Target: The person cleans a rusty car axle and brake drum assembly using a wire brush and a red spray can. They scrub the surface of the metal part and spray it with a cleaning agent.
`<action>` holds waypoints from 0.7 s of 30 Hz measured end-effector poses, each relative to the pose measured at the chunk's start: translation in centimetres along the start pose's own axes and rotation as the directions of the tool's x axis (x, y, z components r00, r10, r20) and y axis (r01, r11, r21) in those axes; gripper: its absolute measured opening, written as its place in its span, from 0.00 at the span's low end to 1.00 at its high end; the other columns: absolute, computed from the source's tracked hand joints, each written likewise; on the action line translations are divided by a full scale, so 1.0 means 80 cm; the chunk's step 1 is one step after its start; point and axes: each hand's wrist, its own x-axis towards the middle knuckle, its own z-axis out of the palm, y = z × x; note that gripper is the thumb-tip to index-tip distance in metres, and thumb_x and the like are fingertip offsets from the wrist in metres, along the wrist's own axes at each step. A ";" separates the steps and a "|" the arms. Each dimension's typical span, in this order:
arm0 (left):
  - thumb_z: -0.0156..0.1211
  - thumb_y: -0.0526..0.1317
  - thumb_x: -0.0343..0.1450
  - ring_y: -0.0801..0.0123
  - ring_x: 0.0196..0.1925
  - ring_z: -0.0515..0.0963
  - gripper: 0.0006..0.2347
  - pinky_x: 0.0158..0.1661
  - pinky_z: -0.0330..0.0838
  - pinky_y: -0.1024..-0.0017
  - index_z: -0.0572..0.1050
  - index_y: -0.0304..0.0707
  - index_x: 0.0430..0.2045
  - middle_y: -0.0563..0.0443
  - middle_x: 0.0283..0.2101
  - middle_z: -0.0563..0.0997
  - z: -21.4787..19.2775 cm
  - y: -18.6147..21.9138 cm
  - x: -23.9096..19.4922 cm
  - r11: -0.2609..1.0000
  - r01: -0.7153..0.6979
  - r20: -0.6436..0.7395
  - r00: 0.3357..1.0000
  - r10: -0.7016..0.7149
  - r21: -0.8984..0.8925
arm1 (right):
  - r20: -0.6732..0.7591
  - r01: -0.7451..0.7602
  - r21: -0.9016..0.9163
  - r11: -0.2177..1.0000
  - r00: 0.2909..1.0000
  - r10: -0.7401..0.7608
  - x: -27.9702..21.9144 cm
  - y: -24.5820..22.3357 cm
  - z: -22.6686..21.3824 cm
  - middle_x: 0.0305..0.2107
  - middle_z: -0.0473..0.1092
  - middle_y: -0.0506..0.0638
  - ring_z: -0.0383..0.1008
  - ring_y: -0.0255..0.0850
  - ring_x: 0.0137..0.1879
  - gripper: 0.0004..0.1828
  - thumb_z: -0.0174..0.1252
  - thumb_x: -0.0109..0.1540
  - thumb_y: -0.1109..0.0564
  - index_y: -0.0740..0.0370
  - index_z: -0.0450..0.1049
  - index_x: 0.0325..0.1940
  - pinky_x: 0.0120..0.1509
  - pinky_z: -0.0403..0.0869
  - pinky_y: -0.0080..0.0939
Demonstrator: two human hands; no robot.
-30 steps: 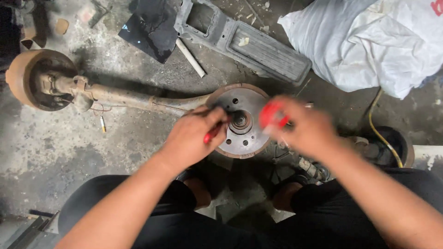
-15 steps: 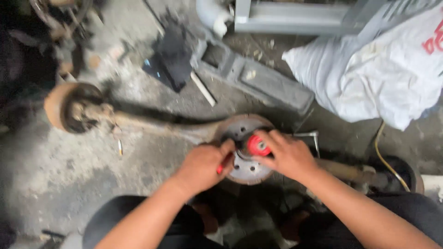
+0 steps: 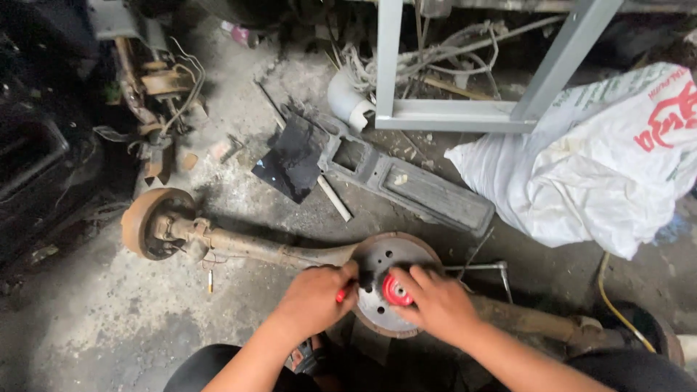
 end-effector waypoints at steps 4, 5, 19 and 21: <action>0.52 0.44 0.73 0.57 0.25 0.78 0.09 0.26 0.72 0.60 0.74 0.48 0.45 0.50 0.22 0.78 -0.007 0.009 -0.001 0.983 -0.023 -0.056 0.998 0.013 -0.180 | -0.133 0.030 -0.065 0.997 0.990 -0.039 0.003 0.037 0.010 0.52 0.67 0.56 0.77 0.43 0.35 0.40 0.55 0.63 0.31 0.47 0.54 0.73 0.24 0.79 0.37; 0.54 0.42 0.72 0.66 0.26 0.77 0.09 0.28 0.73 0.68 0.75 0.52 0.44 0.55 0.25 0.79 -0.008 0.015 -0.001 0.949 -0.015 -0.005 1.000 0.014 -0.316 | -0.313 0.018 -0.117 0.993 0.948 -0.054 0.008 0.058 0.017 0.50 0.68 0.59 0.79 0.49 0.37 0.40 0.57 0.60 0.29 0.52 0.59 0.69 0.23 0.82 0.42; 0.52 0.47 0.73 0.44 0.27 0.80 0.11 0.27 0.71 0.51 0.72 0.48 0.45 0.44 0.25 0.80 0.015 -0.003 0.011 0.998 -0.017 -0.119 0.993 0.010 -0.058 | -0.074 0.037 -0.037 0.999 0.996 -0.040 -0.015 0.019 0.025 0.51 0.67 0.53 0.77 0.43 0.32 0.39 0.56 0.62 0.30 0.46 0.57 0.72 0.22 0.78 0.40; 0.52 0.47 0.74 0.43 0.24 0.78 0.09 0.23 0.69 0.50 0.70 0.47 0.42 0.44 0.22 0.78 0.004 -0.003 0.007 0.998 -0.044 -0.159 0.987 0.037 -0.039 | -0.085 0.135 -0.141 0.981 0.985 -0.148 -0.015 0.013 0.010 0.55 0.65 0.58 0.78 0.48 0.33 0.42 0.56 0.62 0.29 0.48 0.56 0.74 0.19 0.75 0.45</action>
